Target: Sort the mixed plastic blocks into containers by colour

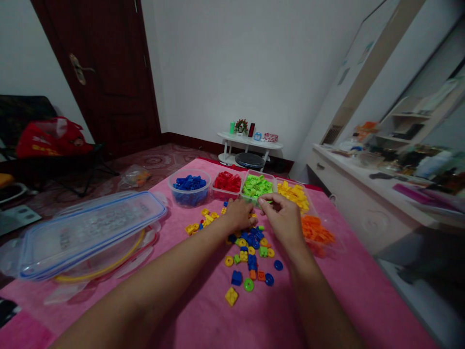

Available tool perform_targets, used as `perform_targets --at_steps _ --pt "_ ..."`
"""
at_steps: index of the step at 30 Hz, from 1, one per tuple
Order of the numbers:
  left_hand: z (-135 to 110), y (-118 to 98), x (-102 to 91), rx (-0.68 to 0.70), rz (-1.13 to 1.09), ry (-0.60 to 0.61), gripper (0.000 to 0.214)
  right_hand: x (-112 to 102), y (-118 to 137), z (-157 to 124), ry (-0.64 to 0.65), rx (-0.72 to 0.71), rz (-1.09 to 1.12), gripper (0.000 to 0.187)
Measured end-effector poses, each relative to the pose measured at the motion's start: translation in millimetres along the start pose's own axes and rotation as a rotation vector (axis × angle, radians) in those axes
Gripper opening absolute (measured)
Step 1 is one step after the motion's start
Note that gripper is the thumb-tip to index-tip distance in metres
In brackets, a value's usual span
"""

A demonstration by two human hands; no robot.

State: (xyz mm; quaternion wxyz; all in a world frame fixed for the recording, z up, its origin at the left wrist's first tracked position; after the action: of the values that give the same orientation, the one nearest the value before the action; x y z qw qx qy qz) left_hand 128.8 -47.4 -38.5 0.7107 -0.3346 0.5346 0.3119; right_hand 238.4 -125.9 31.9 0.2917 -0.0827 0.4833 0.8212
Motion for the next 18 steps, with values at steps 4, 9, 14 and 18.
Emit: perform_targets --at_steps 4,9,14,18 --pt "-24.9 12.0 -9.8 0.024 -0.012 0.014 0.041 0.5 -0.8 0.1 0.011 0.009 -0.006 0.015" --pt "-53.4 27.7 -18.6 0.070 -0.029 0.004 0.034 1.7 -1.3 -1.3 0.043 0.000 -0.048 0.016" --pt "-64.2 47.8 -32.2 0.068 -0.176 0.056 0.028 0.2 -6.7 -1.4 0.182 0.002 -0.174 0.017" --pt "-69.9 67.5 -47.7 0.080 -0.375 0.214 0.025 5.5 -14.4 -6.5 0.437 0.009 -0.328 0.015"
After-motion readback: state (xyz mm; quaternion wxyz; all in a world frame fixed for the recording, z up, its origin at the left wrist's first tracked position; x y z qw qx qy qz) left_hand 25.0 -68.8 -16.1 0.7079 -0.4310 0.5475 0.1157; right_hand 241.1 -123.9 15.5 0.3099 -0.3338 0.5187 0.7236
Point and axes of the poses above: each hand's wrist, its own z-axis towards the middle knuckle, its own x-axis out of the palm, y = z × x, the point moved 1 cm from there along z, towards the middle knuckle, and after that the axes turned 3 degrees about -z, right-handed, at the moved point
